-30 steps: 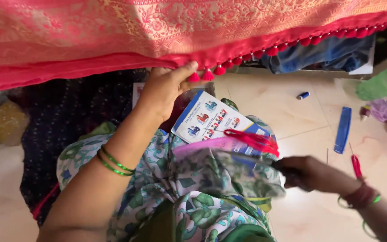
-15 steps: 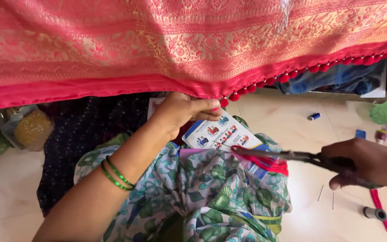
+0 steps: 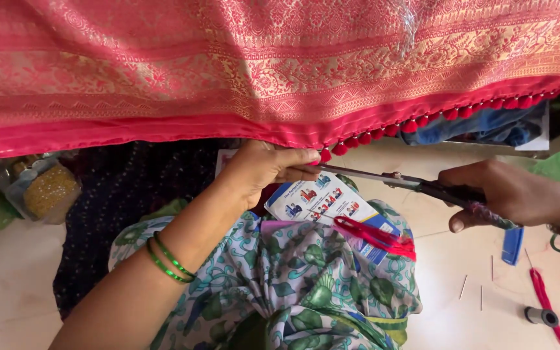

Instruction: Applying decorative pom-pom trim to the edge of a pink cloth using needle and thread.

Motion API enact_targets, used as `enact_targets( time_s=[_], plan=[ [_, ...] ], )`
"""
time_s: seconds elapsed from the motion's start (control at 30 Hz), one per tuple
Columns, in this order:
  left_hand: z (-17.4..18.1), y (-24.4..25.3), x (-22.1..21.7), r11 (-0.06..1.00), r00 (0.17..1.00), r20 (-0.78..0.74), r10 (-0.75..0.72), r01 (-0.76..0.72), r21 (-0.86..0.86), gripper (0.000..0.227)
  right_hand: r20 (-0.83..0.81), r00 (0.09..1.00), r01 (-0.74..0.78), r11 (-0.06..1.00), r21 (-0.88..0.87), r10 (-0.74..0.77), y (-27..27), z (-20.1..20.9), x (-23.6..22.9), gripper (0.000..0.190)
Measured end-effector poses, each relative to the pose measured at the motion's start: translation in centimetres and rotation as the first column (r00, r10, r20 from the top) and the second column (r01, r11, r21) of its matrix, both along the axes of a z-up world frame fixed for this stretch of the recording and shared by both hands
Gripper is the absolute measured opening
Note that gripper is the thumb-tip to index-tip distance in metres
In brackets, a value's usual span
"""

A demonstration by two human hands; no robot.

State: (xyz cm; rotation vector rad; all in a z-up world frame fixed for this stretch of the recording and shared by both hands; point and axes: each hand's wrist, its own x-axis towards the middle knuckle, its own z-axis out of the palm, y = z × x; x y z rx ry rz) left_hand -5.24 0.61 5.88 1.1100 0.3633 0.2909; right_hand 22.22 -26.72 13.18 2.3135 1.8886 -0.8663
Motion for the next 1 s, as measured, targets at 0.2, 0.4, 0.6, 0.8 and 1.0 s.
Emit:
enact_targets(
  time_s=[0.2,0.4,0.6,0.8,1.0],
  plan=[
    [0.2,-0.1,0.4,1.000,1.000,-0.001,-0.028,0.028,-0.005,0.034,0.095,0.994,0.057,0.998,-0.017,-0.055,0.7,1.1,-1.8,0.057],
    [-0.7,0.6,0.5,0.999,0.993,-0.112,-0.026,0.031,0.042,0.030,0.097,0.995,0.034,0.999,0.030,-0.036,-0.3,-0.1,-1.1,0.049],
    [0.2,-0.1,0.6,0.999,0.992,-0.120,-0.024,0.026,0.022,0.029,0.090,0.992,0.078,0.995,0.057,-0.083,0.0,0.9,-2.3,0.056],
    [-0.4,0.0,0.6,1.000,0.993,-0.116,0.012,-0.009,0.024,0.028,0.128,0.990,0.060,0.998,0.032,-0.063,-0.1,-0.6,-2.5,0.047],
    [-2.5,0.6,2.3,0.980,0.987,-0.100,0.127,-0.109,0.168,0.036,-0.147,0.989,-0.027,1.000,-0.016,0.024,-2.3,-10.9,-4.7,0.047]
  ],
)
